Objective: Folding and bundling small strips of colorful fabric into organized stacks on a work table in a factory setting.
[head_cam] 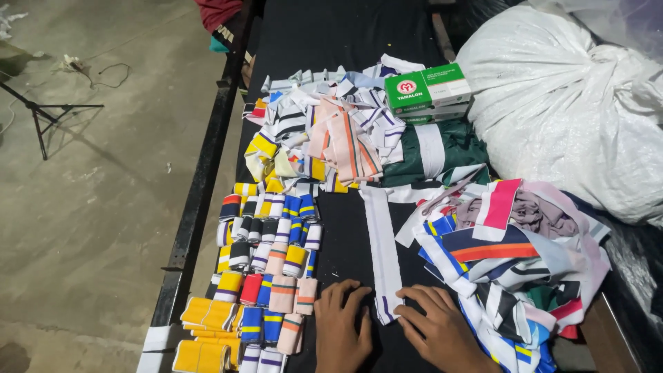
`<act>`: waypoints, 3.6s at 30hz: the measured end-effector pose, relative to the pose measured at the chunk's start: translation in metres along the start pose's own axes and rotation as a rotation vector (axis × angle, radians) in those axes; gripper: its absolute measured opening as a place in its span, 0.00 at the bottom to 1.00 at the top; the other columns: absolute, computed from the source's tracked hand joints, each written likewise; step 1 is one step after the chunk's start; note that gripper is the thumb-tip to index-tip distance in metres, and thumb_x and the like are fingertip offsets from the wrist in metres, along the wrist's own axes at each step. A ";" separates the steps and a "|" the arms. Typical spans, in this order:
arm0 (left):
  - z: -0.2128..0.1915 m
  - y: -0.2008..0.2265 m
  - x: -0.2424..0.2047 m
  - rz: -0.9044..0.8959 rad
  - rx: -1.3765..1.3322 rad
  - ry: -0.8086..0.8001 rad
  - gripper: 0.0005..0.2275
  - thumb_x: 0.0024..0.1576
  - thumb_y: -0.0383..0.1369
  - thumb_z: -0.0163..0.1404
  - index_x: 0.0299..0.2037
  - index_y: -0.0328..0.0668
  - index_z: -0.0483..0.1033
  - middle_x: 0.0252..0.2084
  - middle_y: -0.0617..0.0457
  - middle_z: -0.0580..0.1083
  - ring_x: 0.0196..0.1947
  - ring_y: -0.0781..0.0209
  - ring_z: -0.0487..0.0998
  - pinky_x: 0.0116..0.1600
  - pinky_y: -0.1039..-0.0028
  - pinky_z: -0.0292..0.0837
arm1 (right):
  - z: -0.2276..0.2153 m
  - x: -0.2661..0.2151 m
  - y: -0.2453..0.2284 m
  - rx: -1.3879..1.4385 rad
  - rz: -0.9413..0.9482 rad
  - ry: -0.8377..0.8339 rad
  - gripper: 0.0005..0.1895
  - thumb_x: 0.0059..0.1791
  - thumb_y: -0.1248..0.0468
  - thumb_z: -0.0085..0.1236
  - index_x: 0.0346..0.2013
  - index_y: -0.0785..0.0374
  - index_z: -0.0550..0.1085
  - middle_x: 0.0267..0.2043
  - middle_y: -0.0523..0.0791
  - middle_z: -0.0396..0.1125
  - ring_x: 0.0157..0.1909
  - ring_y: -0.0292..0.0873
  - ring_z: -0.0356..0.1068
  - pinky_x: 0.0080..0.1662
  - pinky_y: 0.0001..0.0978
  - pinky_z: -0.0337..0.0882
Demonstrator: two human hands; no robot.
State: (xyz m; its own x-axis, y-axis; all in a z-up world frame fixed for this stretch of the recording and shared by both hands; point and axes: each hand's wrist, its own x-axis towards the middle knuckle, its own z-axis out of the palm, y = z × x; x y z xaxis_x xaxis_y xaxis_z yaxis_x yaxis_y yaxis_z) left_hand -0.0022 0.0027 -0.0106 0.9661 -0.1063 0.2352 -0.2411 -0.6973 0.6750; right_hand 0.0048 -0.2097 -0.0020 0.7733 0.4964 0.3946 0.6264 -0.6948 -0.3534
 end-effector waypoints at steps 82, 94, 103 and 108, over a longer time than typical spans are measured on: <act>0.004 -0.002 0.004 0.043 -0.077 -0.028 0.13 0.57 0.29 0.49 0.52 0.44 0.76 0.58 0.48 0.71 0.62 0.44 0.66 0.56 0.53 0.63 | 0.010 -0.005 0.018 0.147 0.320 -0.013 0.20 0.52 0.58 0.53 0.58 0.56 0.74 0.55 0.40 0.75 0.58 0.44 0.68 0.58 0.40 0.65; 0.005 -0.001 0.005 0.036 -0.069 0.012 0.13 0.56 0.28 0.49 0.50 0.46 0.78 0.56 0.51 0.73 0.61 0.46 0.67 0.56 0.56 0.63 | 0.004 -0.006 0.017 0.195 0.302 0.025 0.19 0.52 0.63 0.52 0.57 0.56 0.75 0.53 0.39 0.76 0.58 0.44 0.69 0.60 0.39 0.66; 0.008 -0.005 0.003 0.044 -0.097 0.049 0.13 0.58 0.28 0.47 0.52 0.42 0.76 0.56 0.49 0.72 0.61 0.46 0.68 0.60 0.55 0.64 | -0.002 -0.005 0.014 0.192 0.230 -0.023 0.18 0.49 0.61 0.57 0.54 0.54 0.76 0.53 0.42 0.73 0.57 0.44 0.69 0.60 0.41 0.63; 0.006 -0.001 0.004 0.045 -0.063 0.025 0.10 0.56 0.27 0.50 0.46 0.44 0.79 0.56 0.50 0.72 0.61 0.46 0.67 0.55 0.55 0.64 | -0.002 0.002 0.010 0.034 0.115 0.007 0.14 0.47 0.63 0.62 0.48 0.53 0.78 0.51 0.42 0.69 0.54 0.44 0.70 0.53 0.40 0.67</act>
State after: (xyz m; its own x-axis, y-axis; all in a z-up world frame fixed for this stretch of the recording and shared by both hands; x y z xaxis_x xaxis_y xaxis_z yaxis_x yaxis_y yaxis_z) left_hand 0.0023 -0.0010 -0.0143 0.9517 -0.1182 0.2832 -0.2903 -0.6460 0.7060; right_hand 0.0121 -0.2167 -0.0027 0.8398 0.4106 0.3551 0.5363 -0.7292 -0.4251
